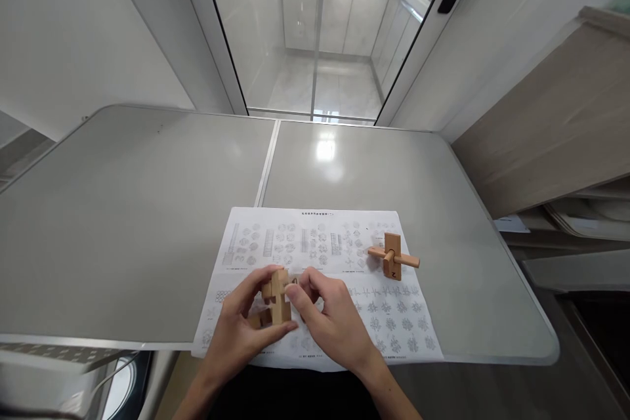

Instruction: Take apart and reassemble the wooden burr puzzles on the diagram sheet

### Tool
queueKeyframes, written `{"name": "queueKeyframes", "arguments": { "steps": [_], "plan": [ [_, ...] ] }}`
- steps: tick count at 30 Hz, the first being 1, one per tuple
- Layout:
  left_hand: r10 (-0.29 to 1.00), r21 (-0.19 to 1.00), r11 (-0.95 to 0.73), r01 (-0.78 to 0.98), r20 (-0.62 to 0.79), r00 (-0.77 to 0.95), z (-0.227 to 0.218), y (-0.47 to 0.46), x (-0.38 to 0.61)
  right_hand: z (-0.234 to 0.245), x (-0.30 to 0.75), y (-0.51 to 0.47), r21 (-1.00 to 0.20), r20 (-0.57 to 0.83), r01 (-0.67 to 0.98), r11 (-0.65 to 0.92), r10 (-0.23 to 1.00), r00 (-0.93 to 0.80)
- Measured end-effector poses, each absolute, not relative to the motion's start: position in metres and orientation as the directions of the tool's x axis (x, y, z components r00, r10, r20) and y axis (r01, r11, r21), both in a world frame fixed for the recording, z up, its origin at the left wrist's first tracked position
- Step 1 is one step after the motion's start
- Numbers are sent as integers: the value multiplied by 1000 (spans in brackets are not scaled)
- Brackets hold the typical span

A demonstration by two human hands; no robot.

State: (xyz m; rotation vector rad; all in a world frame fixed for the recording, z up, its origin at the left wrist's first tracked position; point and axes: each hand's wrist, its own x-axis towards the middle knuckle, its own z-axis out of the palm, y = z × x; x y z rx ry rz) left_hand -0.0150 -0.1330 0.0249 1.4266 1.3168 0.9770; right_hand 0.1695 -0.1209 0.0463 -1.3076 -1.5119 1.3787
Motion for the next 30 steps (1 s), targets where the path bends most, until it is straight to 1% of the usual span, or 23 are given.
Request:
{"name": "queueKeyframes", "arguments": {
  "steps": [3,5,9,12,14,16,20,23,26,30],
  "plan": [
    [1000,936,-25,351,25,3,16,-126,-7,37,163,-119,-971,-153,210,-111,968,-197],
    [998,919,-45,392,54,-11,13,-122,-5,32,161,-120,-968,-160,218,-121,972,-173],
    [999,913,-25,408,35,-19,13,-118,-8,27,166,-123,-969,-165,212,-129,973,-160],
    [999,904,-13,428,31,-36,14,-118,-12,26,169,-124,-972,-134,211,-103,981,-138],
    [998,891,-51,451,65,-16,15,-119,-13,27,169,-124,-977,-101,198,-74,987,-126],
    [992,877,-125,465,117,45,16,-119,-12,28,168,-123,-979,-68,200,-45,992,-109],
    [956,848,-285,446,215,200,20,-121,-11,31,164,-119,-961,-6,276,17,996,-85],
    [939,811,-337,478,255,229,22,-122,-12,31,164,-119,-954,24,295,48,996,-84],
    [946,814,-321,485,246,212,22,-123,-14,29,165,-121,-945,57,319,73,997,-59],
    [967,914,-202,352,130,218,25,-121,-16,28,166,-123,-922,129,360,142,990,-62]
  ]
}}
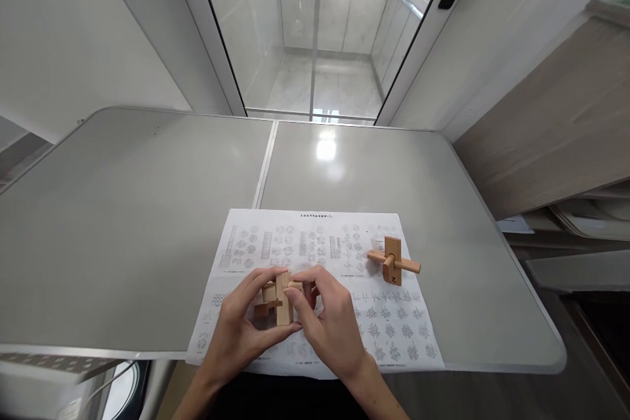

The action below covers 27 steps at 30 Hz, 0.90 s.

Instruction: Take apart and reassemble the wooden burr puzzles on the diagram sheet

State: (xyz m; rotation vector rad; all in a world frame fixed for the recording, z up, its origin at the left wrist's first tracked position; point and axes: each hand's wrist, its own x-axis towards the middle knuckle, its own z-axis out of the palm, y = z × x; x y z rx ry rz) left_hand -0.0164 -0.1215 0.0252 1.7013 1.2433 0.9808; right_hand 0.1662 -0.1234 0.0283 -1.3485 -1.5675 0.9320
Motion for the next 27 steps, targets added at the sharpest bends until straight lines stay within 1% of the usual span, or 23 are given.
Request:
{"name": "queueKeyframes", "arguments": {
  "steps": [2,5,10,13,16,19,27],
  "plan": [
    [974,960,-114,257,57,219,29,-120,-17,29,166,-124,-914,178,353,201,979,-98],
    [973,989,11,150,-45,227,34,-118,-19,30,166,-123,-897,258,328,295,954,-152],
    [961,984,143,103,-163,224,34,-118,-30,32,169,-121,-830,383,338,444,894,-234],
    [926,974,213,77,-227,301,35,-117,-38,36,173,-121,-776,434,348,525,846,-309],
    [892,967,243,76,-253,374,42,-114,-42,39,176,-121,-754,454,340,562,820,-348],
    [873,963,261,68,-265,408,49,-113,-44,42,178,-123,-751,454,326,575,807,-377],
    [824,955,248,161,-295,484,53,-113,-58,49,179,-127,-737,465,299,606,776,-426]
  ]
}}
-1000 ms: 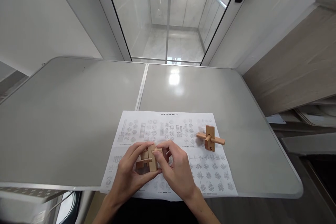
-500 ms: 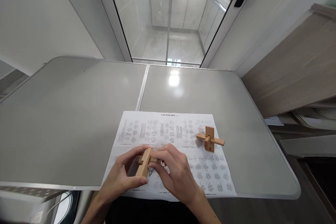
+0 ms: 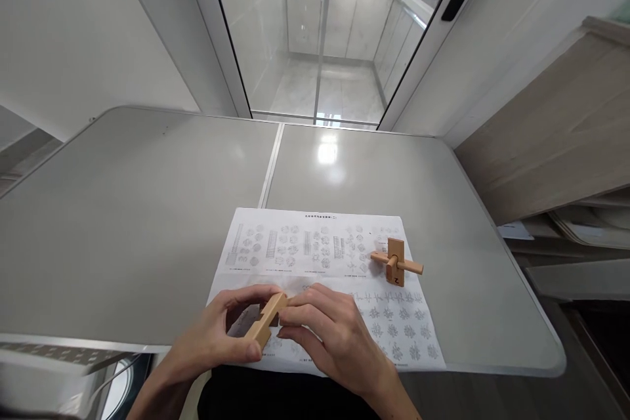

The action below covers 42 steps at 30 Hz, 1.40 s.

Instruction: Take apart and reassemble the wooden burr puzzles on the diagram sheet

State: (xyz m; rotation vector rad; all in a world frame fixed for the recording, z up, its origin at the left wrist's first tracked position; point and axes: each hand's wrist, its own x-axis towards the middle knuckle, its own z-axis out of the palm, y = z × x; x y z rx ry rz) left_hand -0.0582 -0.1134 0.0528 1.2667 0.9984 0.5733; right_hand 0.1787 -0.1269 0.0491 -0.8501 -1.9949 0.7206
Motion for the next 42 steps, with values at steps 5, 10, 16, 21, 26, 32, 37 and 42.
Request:
{"name": "queueKeyframes", "arguments": {
  "steps": [5,10,16,21,26,32,37,42],
  "plan": [
    [781,941,326,93,-324,534,55,-111,-60,54,178,-126,-732,487,255,632,747,-453],
    [747,919,391,56,-353,563,54,-110,-62,57,179,-125,-729,505,215,650,722,-473],
    [902,937,348,22,-342,264,47,-112,-77,53,182,-131,-782,451,227,581,779,-436],
    [989,935,120,334,-144,46,47,-127,-77,37,174,-131,-883,251,355,308,948,-198],
    [994,823,-109,557,106,38,41,-154,-64,20,166,-127,-931,102,329,158,978,-182],
    [945,692,-291,661,316,86,28,-186,-44,9,161,-124,-944,104,271,187,951,-292],
    [938,639,-291,712,339,79,14,-206,-35,3,160,-125,-942,132,253,220,937,-323],
    [940,603,-294,742,324,109,4,-210,-36,-1,162,-128,-936,159,253,246,934,-319]
  ]
}}
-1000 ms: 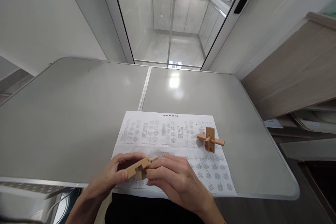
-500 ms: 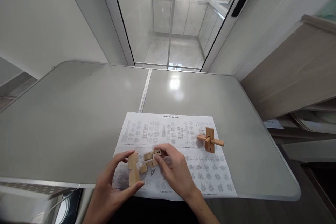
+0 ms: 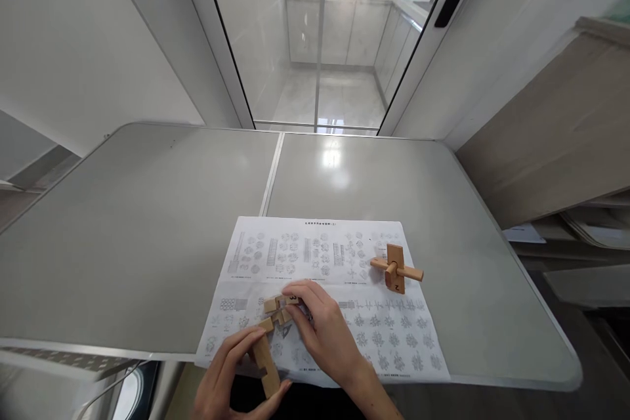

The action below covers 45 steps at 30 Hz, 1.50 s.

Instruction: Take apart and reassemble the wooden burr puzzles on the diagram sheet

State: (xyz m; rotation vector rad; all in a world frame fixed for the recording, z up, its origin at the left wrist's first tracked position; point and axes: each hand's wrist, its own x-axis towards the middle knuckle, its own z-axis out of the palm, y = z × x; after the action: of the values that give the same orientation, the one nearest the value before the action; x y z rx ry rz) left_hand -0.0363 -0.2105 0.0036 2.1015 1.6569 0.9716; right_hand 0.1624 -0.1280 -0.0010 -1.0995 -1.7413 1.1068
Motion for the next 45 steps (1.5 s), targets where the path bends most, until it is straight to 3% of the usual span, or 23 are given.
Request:
{"name": "queueKeyframes", "arguments": {
  "steps": [6,16,30,37,45],
  "plan": [
    [935,503,-273,820,341,102,-4,-195,-41,-2,163,-133,-911,195,294,289,930,-311],
    [954,526,-232,818,288,86,1,-150,-38,2,168,-145,-900,181,345,267,948,-262],
    [943,482,-276,831,304,137,1,-161,-42,-2,168,-146,-900,176,348,263,949,-262],
    [973,536,-190,822,212,87,-4,-163,-39,-2,168,-149,-892,201,355,279,949,-243],
    [968,577,-251,777,159,194,5,-152,-33,3,175,-154,-914,218,278,294,937,-273]
  ]
}}
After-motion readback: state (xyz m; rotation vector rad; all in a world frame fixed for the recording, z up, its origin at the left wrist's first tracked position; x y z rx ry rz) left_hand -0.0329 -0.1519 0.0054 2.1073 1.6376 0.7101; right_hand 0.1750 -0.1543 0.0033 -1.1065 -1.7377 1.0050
